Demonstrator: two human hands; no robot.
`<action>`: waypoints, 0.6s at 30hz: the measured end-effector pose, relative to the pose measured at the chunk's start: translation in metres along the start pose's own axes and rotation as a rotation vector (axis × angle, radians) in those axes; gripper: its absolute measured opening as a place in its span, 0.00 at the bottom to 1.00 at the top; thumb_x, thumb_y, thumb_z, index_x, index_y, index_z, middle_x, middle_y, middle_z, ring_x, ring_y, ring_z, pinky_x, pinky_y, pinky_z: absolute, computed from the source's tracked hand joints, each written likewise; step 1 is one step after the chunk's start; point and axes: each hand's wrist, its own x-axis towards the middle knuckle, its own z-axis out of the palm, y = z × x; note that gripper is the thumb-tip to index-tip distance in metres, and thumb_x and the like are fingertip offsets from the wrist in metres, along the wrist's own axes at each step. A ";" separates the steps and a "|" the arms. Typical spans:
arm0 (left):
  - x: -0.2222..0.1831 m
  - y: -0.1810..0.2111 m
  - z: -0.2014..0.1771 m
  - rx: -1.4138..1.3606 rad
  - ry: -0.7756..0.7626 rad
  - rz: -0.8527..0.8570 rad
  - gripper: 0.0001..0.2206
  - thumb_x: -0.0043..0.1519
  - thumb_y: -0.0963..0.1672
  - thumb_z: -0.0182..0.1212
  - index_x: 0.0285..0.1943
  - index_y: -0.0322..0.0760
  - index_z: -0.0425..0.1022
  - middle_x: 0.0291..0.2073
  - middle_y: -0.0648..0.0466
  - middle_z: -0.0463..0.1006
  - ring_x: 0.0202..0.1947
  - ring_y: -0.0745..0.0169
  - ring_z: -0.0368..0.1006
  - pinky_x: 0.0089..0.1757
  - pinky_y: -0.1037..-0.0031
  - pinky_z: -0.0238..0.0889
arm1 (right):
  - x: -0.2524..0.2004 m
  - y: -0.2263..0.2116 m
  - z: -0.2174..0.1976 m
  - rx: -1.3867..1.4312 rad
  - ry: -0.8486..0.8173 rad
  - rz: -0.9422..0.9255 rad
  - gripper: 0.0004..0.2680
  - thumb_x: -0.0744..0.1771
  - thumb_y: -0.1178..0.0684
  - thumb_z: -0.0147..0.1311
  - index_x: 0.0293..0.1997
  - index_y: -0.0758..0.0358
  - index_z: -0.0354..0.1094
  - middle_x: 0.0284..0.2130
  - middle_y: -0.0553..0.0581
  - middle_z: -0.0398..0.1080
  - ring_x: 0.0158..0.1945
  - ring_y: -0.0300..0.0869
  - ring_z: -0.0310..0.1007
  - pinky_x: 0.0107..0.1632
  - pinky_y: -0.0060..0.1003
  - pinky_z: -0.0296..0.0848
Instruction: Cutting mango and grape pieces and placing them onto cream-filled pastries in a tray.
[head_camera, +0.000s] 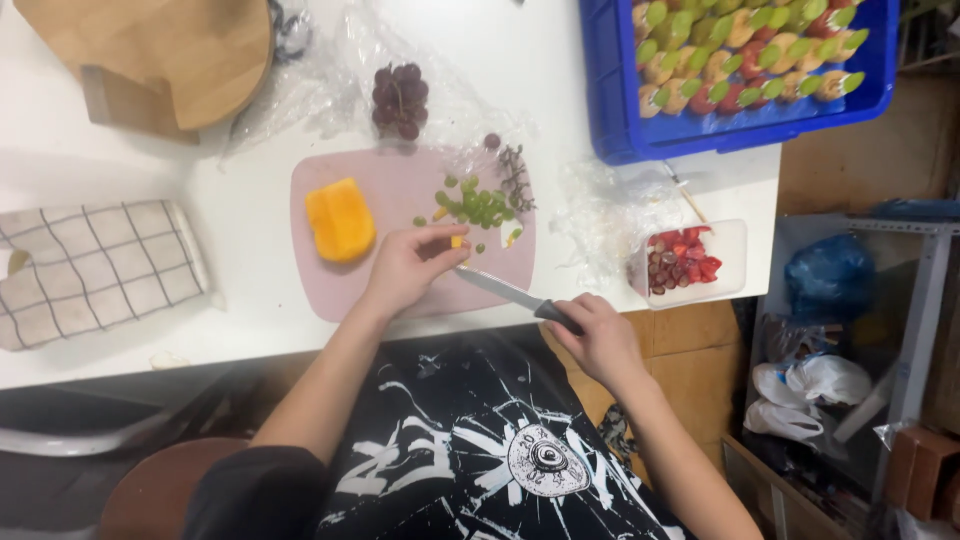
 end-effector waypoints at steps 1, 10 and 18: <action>0.002 0.001 0.001 -0.019 0.062 0.001 0.15 0.60 0.40 0.68 0.57 0.31 0.80 0.41 0.52 0.86 0.41 0.72 0.80 0.45 0.81 0.71 | 0.005 0.007 0.010 0.001 -0.048 -0.007 0.10 0.63 0.48 0.64 0.45 0.54 0.77 0.32 0.55 0.72 0.39 0.50 0.74 0.39 0.44 0.74; 0.007 0.034 0.055 -0.003 0.112 0.035 0.14 0.59 0.40 0.71 0.54 0.31 0.82 0.31 0.55 0.79 0.32 0.74 0.73 0.36 0.81 0.68 | 0.066 0.023 0.025 -0.060 0.021 -0.304 0.12 0.58 0.51 0.66 0.42 0.56 0.76 0.39 0.56 0.73 0.42 0.53 0.73 0.44 0.47 0.72; 0.038 0.050 0.130 -0.168 -0.061 -0.114 0.12 0.59 0.39 0.68 0.52 0.29 0.82 0.31 0.55 0.83 0.31 0.74 0.76 0.37 0.80 0.71 | 0.078 0.018 -0.117 0.173 0.152 -0.450 0.12 0.61 0.55 0.69 0.47 0.61 0.74 0.38 0.57 0.72 0.38 0.48 0.75 0.37 0.38 0.74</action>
